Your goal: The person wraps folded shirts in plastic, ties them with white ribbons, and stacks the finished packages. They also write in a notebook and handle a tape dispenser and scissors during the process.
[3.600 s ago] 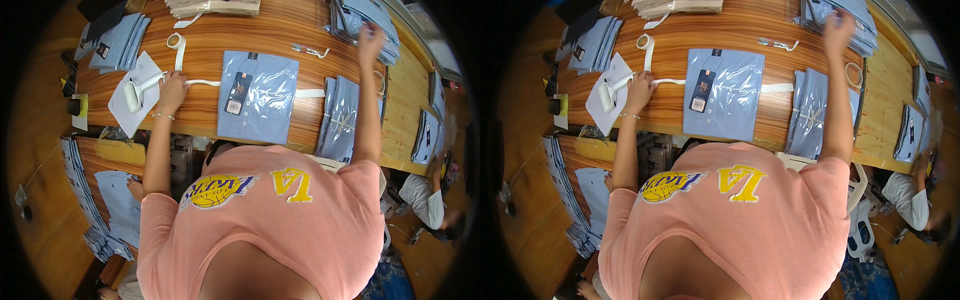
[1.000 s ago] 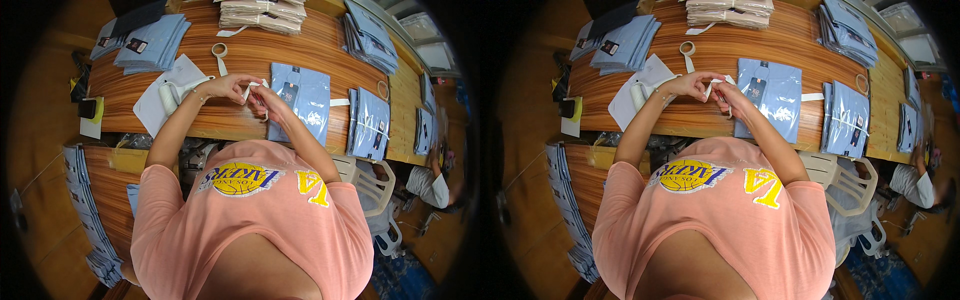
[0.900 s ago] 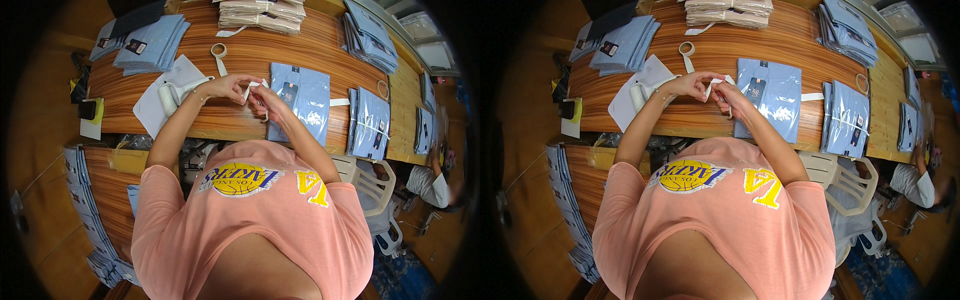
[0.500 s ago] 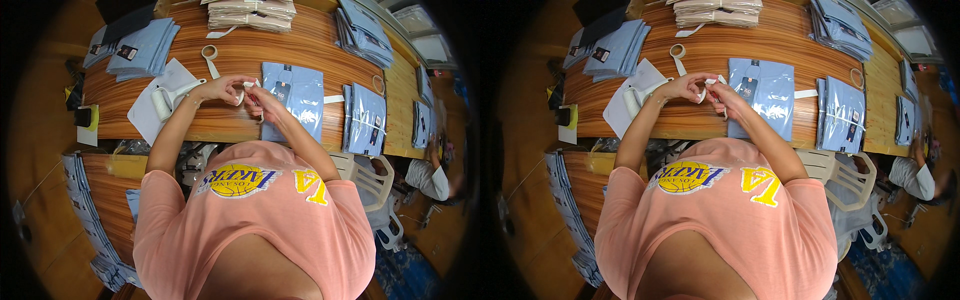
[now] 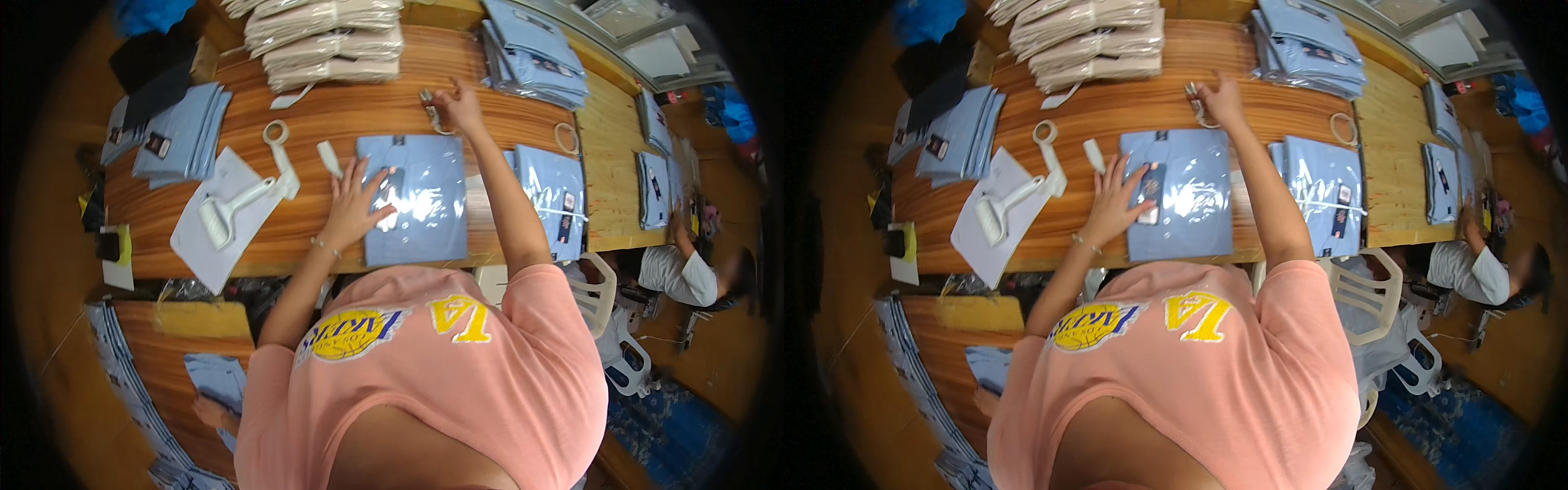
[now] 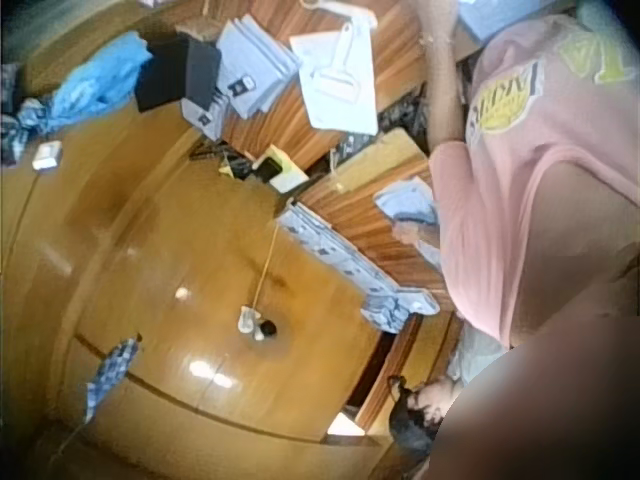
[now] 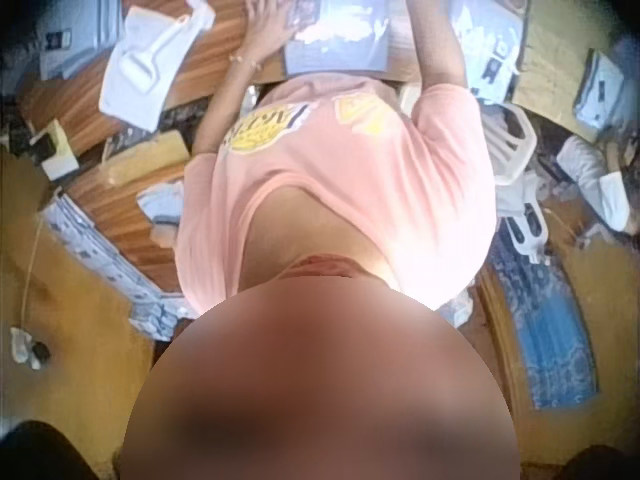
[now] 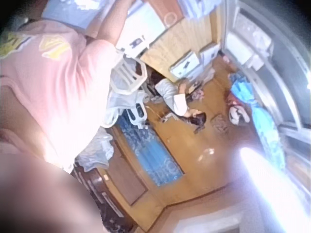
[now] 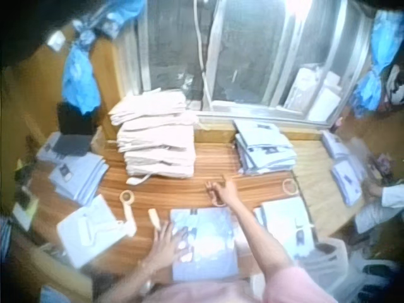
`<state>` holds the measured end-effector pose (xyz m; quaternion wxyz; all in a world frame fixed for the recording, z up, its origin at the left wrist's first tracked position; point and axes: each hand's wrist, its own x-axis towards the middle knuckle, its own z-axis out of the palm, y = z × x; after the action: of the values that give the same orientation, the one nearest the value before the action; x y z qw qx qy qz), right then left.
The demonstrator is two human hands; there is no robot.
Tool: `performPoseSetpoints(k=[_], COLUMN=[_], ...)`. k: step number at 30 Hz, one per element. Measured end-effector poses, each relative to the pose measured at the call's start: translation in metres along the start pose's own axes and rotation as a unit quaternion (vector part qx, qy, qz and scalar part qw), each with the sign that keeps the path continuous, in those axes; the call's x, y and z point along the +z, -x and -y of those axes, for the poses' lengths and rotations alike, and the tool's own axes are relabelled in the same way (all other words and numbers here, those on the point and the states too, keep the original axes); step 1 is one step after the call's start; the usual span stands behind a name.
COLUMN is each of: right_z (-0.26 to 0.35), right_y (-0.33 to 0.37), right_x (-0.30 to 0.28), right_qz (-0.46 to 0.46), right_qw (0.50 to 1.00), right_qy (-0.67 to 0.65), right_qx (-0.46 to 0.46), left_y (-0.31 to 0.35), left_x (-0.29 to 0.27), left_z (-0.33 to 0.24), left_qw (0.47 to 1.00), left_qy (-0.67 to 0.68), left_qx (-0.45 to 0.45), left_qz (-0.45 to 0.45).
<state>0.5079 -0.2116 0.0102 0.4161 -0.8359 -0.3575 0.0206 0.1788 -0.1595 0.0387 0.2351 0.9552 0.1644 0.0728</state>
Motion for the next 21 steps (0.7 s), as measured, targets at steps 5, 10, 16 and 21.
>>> performPoseSetpoints(k=[5,10,16,21], right_z=[-0.051,-0.098,-0.166,-0.123], right_y=[-0.092,-0.125,-0.113,-0.119], right_x=[-0.151,-0.194,-0.219,-0.223], right_qz=[-0.447,-0.313,-0.388,-0.42], right_qw=[0.854,0.825,0.791,0.758], right_qy=[-0.004,0.212,0.128,0.022], right_qx=[0.265,0.42,0.456,0.498], left_y=[0.006,0.005,0.002,0.006], left_x=[0.033,0.031,0.031,0.03], left_z=[-0.006,-0.008,-0.008,-0.012], left_qw=[0.998,0.998,0.996,0.994], left_qy=[-0.024,-0.018,0.013,0.032], left_qx=[-0.047,-0.054,-0.06,-0.075], left_qz=[-0.027,-0.027,-0.067,-0.077])
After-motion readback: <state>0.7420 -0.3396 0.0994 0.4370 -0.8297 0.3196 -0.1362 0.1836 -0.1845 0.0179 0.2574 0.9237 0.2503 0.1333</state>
